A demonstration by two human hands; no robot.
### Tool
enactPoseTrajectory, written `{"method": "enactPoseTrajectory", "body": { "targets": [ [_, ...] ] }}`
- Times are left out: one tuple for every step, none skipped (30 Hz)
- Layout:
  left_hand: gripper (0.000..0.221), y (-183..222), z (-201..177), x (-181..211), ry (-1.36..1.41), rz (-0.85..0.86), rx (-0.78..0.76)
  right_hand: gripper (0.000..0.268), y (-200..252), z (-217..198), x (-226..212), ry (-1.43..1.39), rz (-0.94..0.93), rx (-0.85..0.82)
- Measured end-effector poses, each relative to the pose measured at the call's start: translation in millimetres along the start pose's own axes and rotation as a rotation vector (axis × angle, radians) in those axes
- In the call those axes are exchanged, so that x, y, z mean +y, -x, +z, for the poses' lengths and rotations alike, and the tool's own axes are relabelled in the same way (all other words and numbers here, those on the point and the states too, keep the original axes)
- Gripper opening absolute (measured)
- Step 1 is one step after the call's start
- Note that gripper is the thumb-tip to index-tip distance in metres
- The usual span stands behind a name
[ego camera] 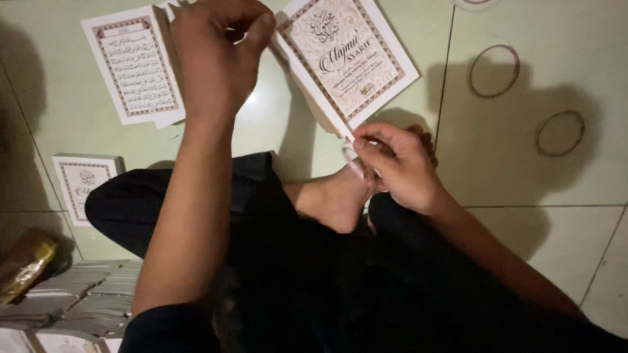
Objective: The person applies adhesive tape to the edges of printed booklets by hand, picking up booklets from stacks on the floor and placing them into new organized piles.
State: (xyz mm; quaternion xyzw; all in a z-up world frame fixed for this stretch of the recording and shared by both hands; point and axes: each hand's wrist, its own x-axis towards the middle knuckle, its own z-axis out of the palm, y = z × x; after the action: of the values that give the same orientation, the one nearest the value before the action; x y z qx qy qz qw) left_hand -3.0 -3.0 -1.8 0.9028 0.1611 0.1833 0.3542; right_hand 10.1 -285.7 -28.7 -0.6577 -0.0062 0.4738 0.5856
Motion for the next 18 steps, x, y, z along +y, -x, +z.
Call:
{"method": "enactPoseTrajectory", "body": {
  "targets": [
    [0.011, -0.1, 4.9, -4.7, 0.140, -0.038, -0.007, 0.013, -1.0, -0.9, 4.3, 0.010, 0.055, 0.053],
    [0.011, -0.2, 9.6, -9.4, 0.279, -0.073, -0.014, 0.009, -1.9, -1.7, 8.6, 0.021, 0.108, 0.106],
    [0.011, 0.8, 10.0, -12.2, 0.283, -0.075, -0.001, 0.009, -1.4, -2.2, 6.8, 0.033, 0.105, 0.102],
    [0.009, 1.7, 10.4, -14.8, 0.230, -0.044, -0.008, 0.014, -0.9, -2.7, 4.9, 0.049, 0.168, 0.107],
    [0.008, 2.4, 10.0, -17.9, 0.174, -0.013, -0.016, 0.018, -0.6, -2.0, 3.2, 0.063, 0.231, 0.112],
    [0.008, 2.4, 11.9, -19.7, 0.175, -0.015, -0.006, 0.018, -2.2, -4.1, 7.6, 0.072, 0.227, 0.108],
    [0.004, 2.5, 13.0, -21.7, 0.172, -0.038, -0.001, 0.022, -4.1, -5.6, 12.2, 0.054, 0.177, 0.076],
    [0.002, 2.6, 14.1, -23.6, 0.170, -0.061, 0.004, 0.025, -5.9, -7.2, 16.7, 0.036, 0.127, 0.044],
    [0.002, 2.0, 15.3, -26.0, 0.167, -0.063, 0.011, 0.025, -6.1, -5.7, 13.8, 0.041, 0.124, 0.039],
    [0.003, 1.3, 16.5, -28.3, 0.120, -0.042, 0.017, 0.023, -6.2, -4.5, 11.0, 0.073, 0.134, 0.064],
    [0.005, -0.1, 18.1, -30.4, 0.073, -0.019, 0.021, 0.020, -6.3, -3.3, 8.0, 0.104, 0.142, 0.092],
    [0.005, -1.0, 18.0, -30.9, 0.071, -0.018, 0.027, 0.020, -8.2, -2.1, 7.9, 0.107, 0.137, 0.089],
    [0.004, -1.0, 19.1, -31.0, 0.069, -0.022, 0.039, 0.021, -8.7, -1.2, 8.4, 0.074, 0.136, 0.090],
    [0.005, -1.0, 20.6, -31.0, 0.068, -0.026, 0.052, 0.021, -9.3, -0.7, 9.1, 0.041, 0.135, 0.092],
    [0.005, -1.0, 19.6, -30.3, 0.070, -0.026, 0.053, 0.021, -9.3, -0.1, 8.9, 0.043, 0.135, 0.094],
    [0.005, -1.0, 18.8, -29.5, 0.079, -0.051, 0.047, 0.020, -9.4, 0.4, 8.9, 0.034, 0.134, 0.079],
    [0.004, -1.0, 18.0, -28.7, 0.087, -0.075, 0.040, 0.018, -9.6, 0.9, 8.8, 0.025, 0.133, 0.065],
    [0.004, -1.2, 18.4, -30.6, 0.089, -0.075, 0.041, 0.018, -10.7, -0.1, 11.7, 0.026, 0.133, 0.066]
  ]
}}
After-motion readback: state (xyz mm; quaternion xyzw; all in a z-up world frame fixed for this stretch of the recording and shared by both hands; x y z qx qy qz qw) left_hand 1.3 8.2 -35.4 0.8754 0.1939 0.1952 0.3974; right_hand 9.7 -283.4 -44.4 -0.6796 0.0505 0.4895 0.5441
